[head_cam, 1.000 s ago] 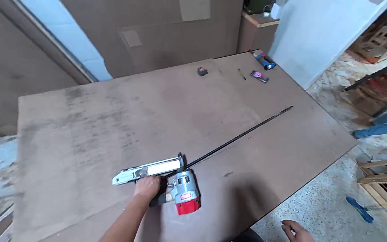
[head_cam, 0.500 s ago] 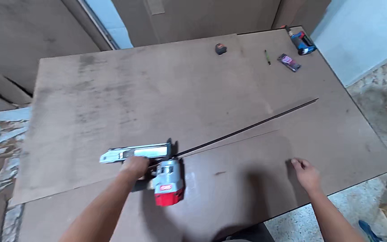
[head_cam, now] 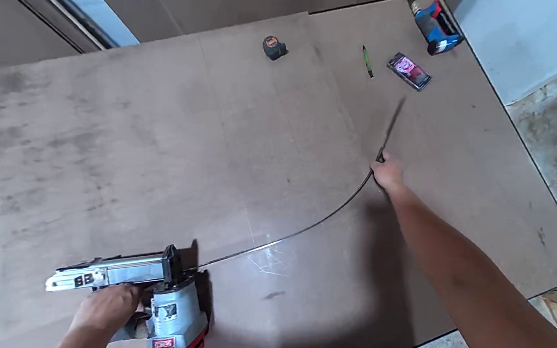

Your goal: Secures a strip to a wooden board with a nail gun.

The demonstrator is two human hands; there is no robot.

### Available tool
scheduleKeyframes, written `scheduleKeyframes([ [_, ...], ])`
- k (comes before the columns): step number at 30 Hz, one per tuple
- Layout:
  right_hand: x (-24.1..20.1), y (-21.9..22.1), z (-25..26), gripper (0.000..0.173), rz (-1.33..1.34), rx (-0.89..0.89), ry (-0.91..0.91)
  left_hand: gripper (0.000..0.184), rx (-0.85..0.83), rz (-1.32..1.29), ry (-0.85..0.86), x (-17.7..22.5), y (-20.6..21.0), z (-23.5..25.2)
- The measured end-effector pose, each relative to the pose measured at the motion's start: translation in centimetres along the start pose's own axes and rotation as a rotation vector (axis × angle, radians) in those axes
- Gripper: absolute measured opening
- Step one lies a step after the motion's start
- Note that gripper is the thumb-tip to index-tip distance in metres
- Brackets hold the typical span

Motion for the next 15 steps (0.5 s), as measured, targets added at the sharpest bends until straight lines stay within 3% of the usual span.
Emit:
scheduleKeyframes([
  [2, -1.6, 0.4, 1.1, 0.067, -0.014, -0.102, -0.072, 0.028, -0.036, -0.009, 0.004, -0.1, -0.3, -0.5],
  [7, -3.5, 2.1, 4.8, 0.08, 0.144, -0.163, -0.206, 0.031, -0.083, -0.006, 0.012, 0.7, -1.3, -1.5],
  [13, -4.2, 2.8, 5.6, 0.076, 0.011, -0.089, -0.27, 0.03, -0.099, -0.054, -0.031, 1.2, -1.6, -1.4],
  [15, -5.3, 2.5, 5.2, 0.072, -0.051, -0.053, -0.212, 0.028, -0.09, -0.077, -0.007, 1.1, -1.5, -1.3],
])
Point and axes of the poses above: each hand's wrist, its own z-axis towards the middle knuckle, its own y-axis out of the palm, x = y × z, the point moved 2 cm from there along z, towards the middle knuckle, and after that the axes turned 14 degrees about -x, right-handed, at the moved point
